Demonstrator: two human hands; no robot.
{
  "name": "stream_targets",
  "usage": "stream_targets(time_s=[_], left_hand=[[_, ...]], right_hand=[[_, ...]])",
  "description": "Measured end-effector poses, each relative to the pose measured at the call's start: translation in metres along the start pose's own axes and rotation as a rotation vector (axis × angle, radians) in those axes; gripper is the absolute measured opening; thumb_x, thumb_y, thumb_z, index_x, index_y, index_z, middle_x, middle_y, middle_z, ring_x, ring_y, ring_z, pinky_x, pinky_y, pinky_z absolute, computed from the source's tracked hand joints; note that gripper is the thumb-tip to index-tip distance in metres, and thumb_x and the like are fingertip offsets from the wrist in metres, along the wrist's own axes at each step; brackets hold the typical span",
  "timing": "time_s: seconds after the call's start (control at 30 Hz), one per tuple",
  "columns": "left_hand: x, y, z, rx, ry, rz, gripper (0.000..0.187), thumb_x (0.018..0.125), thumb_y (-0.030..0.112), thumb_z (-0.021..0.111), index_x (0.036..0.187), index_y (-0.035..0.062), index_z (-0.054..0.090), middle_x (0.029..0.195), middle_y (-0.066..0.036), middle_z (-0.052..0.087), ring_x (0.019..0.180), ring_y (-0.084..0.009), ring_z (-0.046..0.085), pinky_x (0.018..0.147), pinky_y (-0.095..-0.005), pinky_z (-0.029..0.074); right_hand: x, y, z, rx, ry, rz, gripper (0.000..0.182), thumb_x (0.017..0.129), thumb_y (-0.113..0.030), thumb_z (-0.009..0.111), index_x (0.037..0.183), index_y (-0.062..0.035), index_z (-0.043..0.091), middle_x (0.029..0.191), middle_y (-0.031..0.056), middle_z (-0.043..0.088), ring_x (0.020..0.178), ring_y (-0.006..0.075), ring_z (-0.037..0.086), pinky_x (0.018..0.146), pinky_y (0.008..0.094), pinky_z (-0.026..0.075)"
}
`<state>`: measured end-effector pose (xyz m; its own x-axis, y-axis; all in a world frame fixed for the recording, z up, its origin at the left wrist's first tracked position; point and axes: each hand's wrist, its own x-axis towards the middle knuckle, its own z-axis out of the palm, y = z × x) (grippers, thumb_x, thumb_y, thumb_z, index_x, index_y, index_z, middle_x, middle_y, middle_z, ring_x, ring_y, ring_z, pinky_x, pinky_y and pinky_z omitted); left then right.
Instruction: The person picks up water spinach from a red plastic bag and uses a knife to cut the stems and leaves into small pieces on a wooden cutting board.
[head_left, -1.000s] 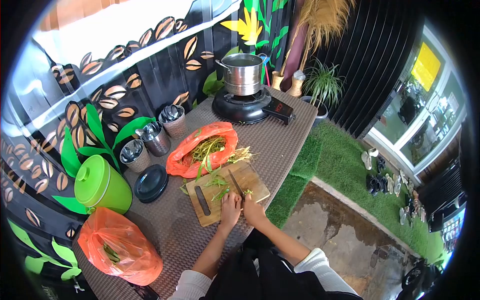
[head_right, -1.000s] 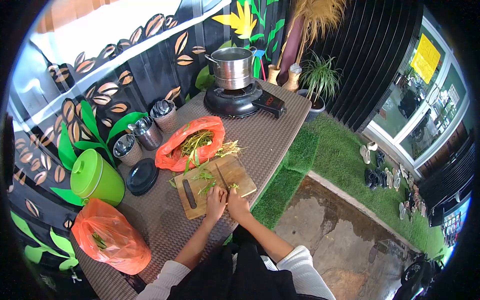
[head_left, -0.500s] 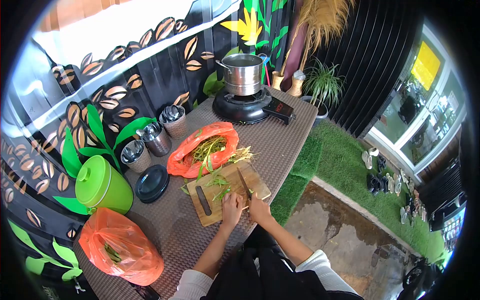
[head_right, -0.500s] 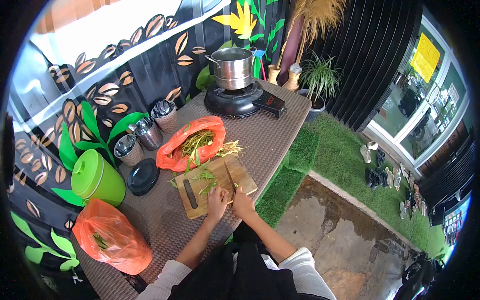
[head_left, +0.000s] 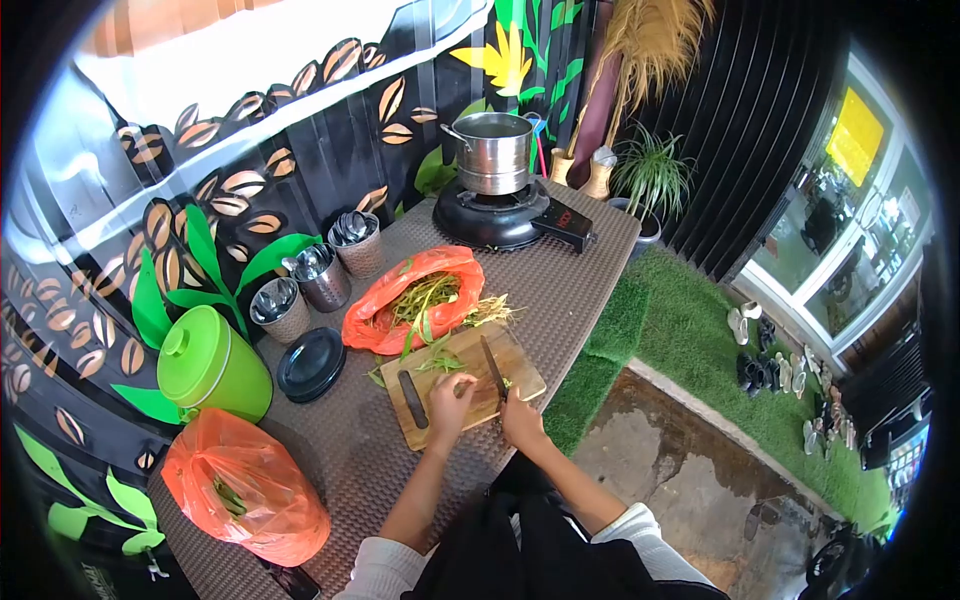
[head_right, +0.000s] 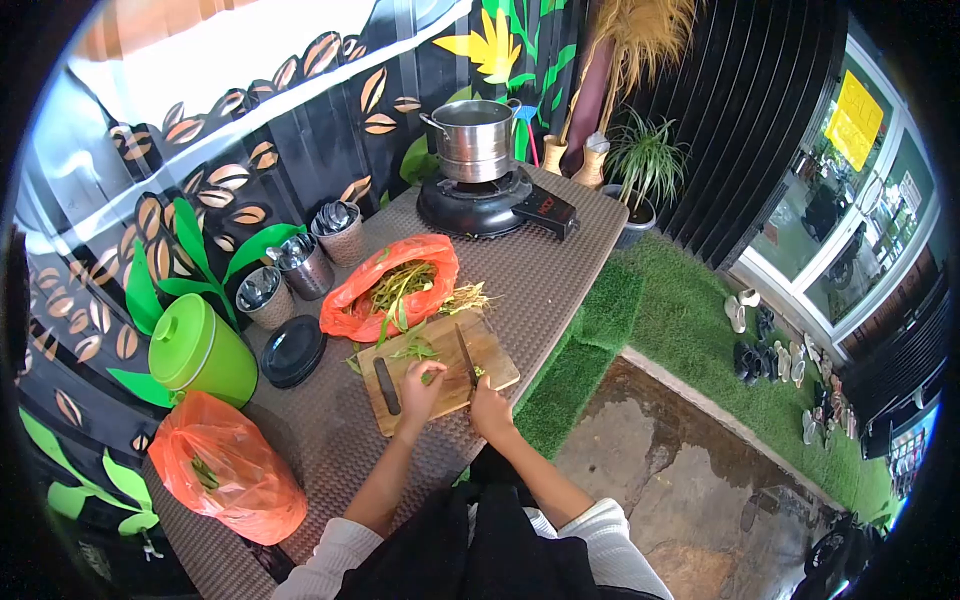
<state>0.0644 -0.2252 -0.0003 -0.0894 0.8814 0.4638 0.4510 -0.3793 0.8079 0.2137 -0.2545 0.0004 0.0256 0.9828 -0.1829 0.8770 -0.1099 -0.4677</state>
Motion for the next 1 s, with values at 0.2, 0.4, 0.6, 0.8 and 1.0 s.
stream_targets(time_s=[0.2, 0.4, 0.6, 0.8, 1.0], left_hand=[[0.004, -0.016, -0.009, 0.05, 0.017, 0.008, 0.013, 0.07, 0.001, 0.069, 0.082, 0.0056, 0.065, 0.08, -0.009, 0.063, 0.078, -0.0227, 0.057, 0.071, -0.0327, 0.047], [-0.018, -0.036, -0.031, 0.074, 0.131, -0.159, 0.019, 0.068, -0.001, 0.069, 0.085, 0.0065, 0.065, 0.08, -0.009, 0.062, 0.074, -0.022, 0.057, 0.068, -0.0319, 0.046], [-0.032, -0.043, -0.035, 0.157, 0.118, -0.22, 0.021, 0.07, 0.001, 0.069, 0.09, -0.0004, 0.064, 0.08, -0.01, 0.061, 0.072, -0.0194, 0.057, 0.066, -0.031, 0.047], [-0.024, -0.014, -0.028, 0.067, 0.087, -0.333, 0.02, 0.074, 0.002, 0.067, 0.092, -0.0033, 0.063, 0.074, -0.011, 0.064, 0.062, -0.0164, 0.058, 0.061, -0.0291, 0.048], [-0.021, -0.03, -0.03, -0.097, -0.008, -0.429, 0.018, 0.074, -0.003, 0.064, 0.091, -0.0042, 0.063, 0.078, -0.01, 0.065, 0.065, -0.0157, 0.061, 0.062, -0.0267, 0.048]], right_hand=[[-0.001, -0.001, -0.002, -0.007, 0.003, 0.009, 0.036, 0.09, -0.021, 0.043, 0.116, 0.003, 0.036, 0.086, 0.0269, 0.064, 0.083, 0.0407, 0.064, 0.072, 0.0493, 0.051], [0.0, 0.0, -0.002, 0.017, -0.031, 0.008, 0.042, 0.093, -0.026, 0.043, 0.118, 0.006, 0.033, 0.087, 0.0303, 0.061, 0.082, 0.0453, 0.062, 0.072, 0.0523, 0.05], [-0.001, -0.001, -0.001, 0.014, -0.03, 0.008, 0.042, 0.093, -0.025, 0.042, 0.119, 0.0065, 0.033, 0.087, 0.0305, 0.061, 0.083, 0.0447, 0.062, 0.073, 0.0518, 0.05], [-0.003, -0.002, -0.005, 0.018, -0.033, 0.008, 0.045, 0.093, -0.026, 0.042, 0.121, 0.0071, 0.032, 0.09, 0.0305, 0.061, 0.085, 0.0442, 0.062, 0.074, 0.0516, 0.05], [0.003, 0.004, 0.001, 0.003, -0.058, 0.02, 0.045, 0.093, -0.026, 0.042, 0.123, 0.0053, 0.032, 0.091, 0.0301, 0.061, 0.086, 0.0449, 0.061, 0.074, 0.0526, 0.049]])
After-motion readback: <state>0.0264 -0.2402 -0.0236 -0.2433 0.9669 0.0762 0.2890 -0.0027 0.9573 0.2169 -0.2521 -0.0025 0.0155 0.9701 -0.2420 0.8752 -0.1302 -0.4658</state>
